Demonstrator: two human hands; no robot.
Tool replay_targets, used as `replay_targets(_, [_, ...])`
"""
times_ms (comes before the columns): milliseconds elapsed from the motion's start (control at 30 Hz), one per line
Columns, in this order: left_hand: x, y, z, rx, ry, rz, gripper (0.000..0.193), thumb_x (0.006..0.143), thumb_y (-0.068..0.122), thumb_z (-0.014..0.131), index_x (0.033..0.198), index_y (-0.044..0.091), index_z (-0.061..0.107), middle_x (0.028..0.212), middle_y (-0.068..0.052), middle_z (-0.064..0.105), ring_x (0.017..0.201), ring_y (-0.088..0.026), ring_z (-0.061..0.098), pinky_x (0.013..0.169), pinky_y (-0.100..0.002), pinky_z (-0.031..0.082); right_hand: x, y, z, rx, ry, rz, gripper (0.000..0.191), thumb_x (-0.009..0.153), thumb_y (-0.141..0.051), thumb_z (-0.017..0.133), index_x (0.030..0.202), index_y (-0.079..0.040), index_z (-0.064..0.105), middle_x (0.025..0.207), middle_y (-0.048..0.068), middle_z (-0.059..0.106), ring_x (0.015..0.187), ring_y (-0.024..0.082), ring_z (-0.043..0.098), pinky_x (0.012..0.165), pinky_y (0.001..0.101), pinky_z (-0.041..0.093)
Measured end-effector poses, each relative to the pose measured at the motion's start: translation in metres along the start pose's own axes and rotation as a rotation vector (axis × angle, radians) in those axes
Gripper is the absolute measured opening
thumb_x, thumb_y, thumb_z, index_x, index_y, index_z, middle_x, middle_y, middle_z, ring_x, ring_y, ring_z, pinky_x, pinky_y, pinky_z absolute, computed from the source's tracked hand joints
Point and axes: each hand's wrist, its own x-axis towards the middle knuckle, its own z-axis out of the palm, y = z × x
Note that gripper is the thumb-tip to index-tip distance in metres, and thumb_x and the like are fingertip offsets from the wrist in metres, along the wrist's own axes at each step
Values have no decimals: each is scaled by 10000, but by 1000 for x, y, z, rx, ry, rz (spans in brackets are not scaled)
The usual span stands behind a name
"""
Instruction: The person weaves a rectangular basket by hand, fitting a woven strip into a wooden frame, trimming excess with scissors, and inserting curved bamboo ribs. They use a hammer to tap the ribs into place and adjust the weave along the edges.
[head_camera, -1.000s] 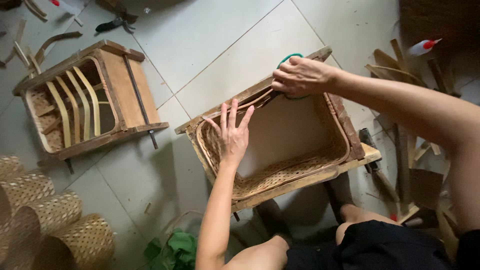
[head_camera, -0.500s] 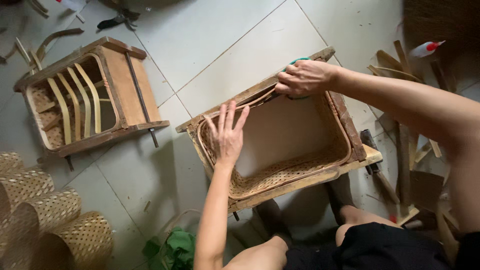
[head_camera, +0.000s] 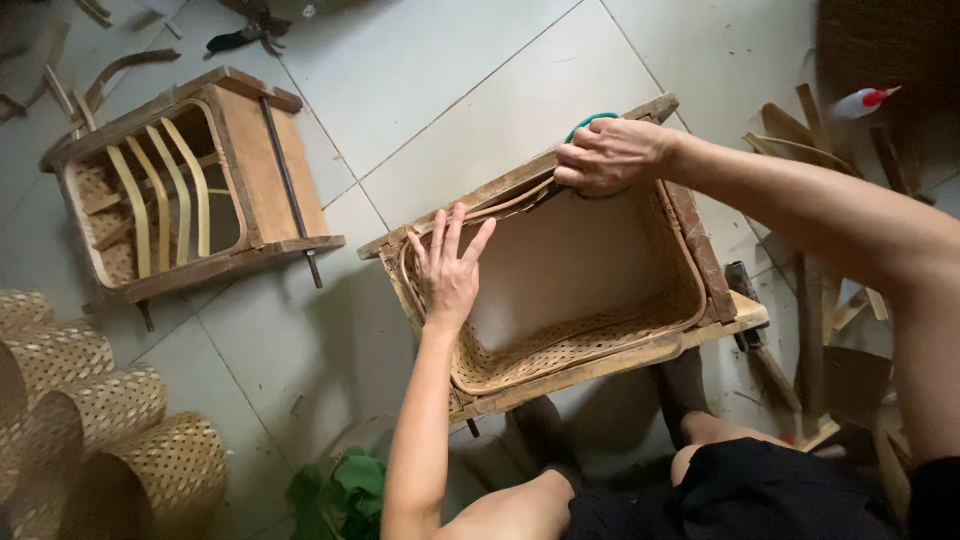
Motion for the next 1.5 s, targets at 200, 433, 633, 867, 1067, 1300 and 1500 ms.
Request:
replay_targets(200, [3, 1, -5, 60, -41, 1, 772, 902, -14, 714, 1496, 447, 537, 1690, -17, 351, 1567, -289, 321, 1268, -712, 149, 7, 12, 4, 63, -176, -112, 214, 1119, -201, 379, 995, -68, 492, 817, 58, 580, 571, 89, 561, 435, 255, 528])
replay_targets(433, [3, 1, -8, 6, -60, 7, 811, 848, -6, 726, 1502, 422, 505, 1684, -43, 307, 1559, -311, 288, 1238, -734, 134, -4, -7, -24, 290, -161, 269, 287, 1030, -215, 491, 1217, -4, 541, 1085, 148, 647, 836, 192, 656, 595, 264, 589])
replay_targets(633, [5, 2, -5, -2, -52, 0, 780, 885, -4, 684, 1514, 418, 495, 1694, -57, 305, 1570, -320, 278, 1247, -735, 113, -8, -21, -42, 115, -281, 283, 521, 901, -519, 580, 1164, -72, 531, 1042, 87, 615, 965, 222, 620, 852, 369, 563])
replay_targets(867, [4, 3, -5, -10, -33, -9, 753, 897, -3, 667, 1500, 420, 511, 1683, -46, 330, 1571, -311, 287, 1254, -729, 88, 13, -27, -8, -39, -189, 92, 348, 933, -374, 578, 1196, -150, 534, 1031, 46, 597, 951, 189, 605, 822, 325, 559])
replay_targets(1067, [0, -6, 5, -52, -57, -12, 746, 903, -9, 679, 1505, 394, 500, 1687, -40, 308, 1566, -302, 276, 1253, -718, 95, 20, -22, 1, 8, -75, 77, 229, 995, -350, 539, 1086, -141, 547, 944, 20, 587, 852, 157, 605, 714, 290, 547])
replay_targets(1300, [-4, -22, -4, -5, -26, -67, 759, 894, -13, 685, 1494, 408, 485, 1657, -10, 363, 1521, -231, 363, 1267, -646, 135, 21, -14, -11, 73, 3, 60, 204, 990, -330, 518, 1003, -127, 527, 894, 6, 574, 817, 150, 603, 646, 278, 542])
replay_targets(1500, [-2, -29, -23, 2, -136, 9, 739, 917, -7, 659, 1518, 388, 492, 1677, -33, 351, 1522, -254, 383, 1276, -600, 191, 24, -19, -3, 0, -154, 22, 223, 979, -287, 516, 1112, -109, 534, 903, 19, 580, 763, 133, 588, 595, 261, 524])
